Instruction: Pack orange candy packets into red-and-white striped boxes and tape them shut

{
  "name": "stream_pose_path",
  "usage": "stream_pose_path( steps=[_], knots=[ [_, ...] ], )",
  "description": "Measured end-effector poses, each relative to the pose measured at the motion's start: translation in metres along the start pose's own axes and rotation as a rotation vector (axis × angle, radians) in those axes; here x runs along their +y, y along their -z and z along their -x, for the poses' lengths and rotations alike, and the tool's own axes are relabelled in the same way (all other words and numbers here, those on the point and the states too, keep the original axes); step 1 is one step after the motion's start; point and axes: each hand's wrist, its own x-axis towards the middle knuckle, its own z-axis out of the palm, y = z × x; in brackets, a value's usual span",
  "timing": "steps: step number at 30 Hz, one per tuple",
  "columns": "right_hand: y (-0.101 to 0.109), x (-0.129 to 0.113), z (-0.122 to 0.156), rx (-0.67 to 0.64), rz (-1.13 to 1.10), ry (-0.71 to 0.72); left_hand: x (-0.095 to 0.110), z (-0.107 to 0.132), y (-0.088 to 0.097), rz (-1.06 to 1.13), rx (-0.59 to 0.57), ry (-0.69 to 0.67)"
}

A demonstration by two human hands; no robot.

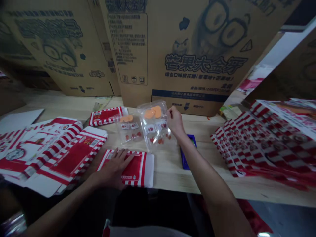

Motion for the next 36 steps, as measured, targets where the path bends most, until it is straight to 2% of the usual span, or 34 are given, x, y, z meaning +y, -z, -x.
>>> stream_pose_path(
  steps=[3, 5, 8, 11, 15, 17, 20, 23, 28, 32, 36],
  knots=[
    [0.045, -0.001, 0.059, -0.179, -0.070, 0.024, 0.004, 0.015, -0.011, 0.015, 0.145, 0.076],
    [0.063, 0.002, 0.095, -0.250, -0.009, -0.005, 0.006, 0.023, -0.017, 0.029, 0.219, 0.119],
    [0.075, 0.012, 0.133, -0.288, 0.065, 0.010, 0.011, 0.030, -0.021, 0.027, 0.277, 0.136],
    [0.072, 0.020, 0.154, -0.437, 0.055, 0.046, 0.020, 0.032, -0.023, -0.013, 0.312, 0.115],
    [0.059, 0.013, 0.166, -0.761, 0.052, 0.201, 0.033, 0.031, -0.025, -0.070, 0.351, 0.063],
    [0.052, 0.007, 0.171, -0.839, 0.141, 0.279, 0.037, 0.030, -0.027, -0.083, 0.357, 0.056],
    [0.045, 0.005, 0.178, -0.842, 0.355, 0.343, 0.038, 0.031, -0.030, -0.081, 0.362, 0.067],
    [0.043, 0.011, 0.183, -0.830, 0.475, 0.364, 0.034, 0.030, -0.031, -0.071, 0.360, 0.067],
    [0.042, 0.011, 0.186, -0.810, 0.487, 0.385, 0.030, 0.029, -0.034, -0.046, 0.351, 0.063],
    [0.034, 0.006, 0.182, -0.882, 0.465, 0.340, 0.030, 0.029, -0.035, -0.075, 0.351, -0.010],
    [0.024, 0.010, 0.185, -0.847, 0.388, 0.337, 0.027, 0.027, -0.031, -0.037, 0.236, -0.025]
  ],
)
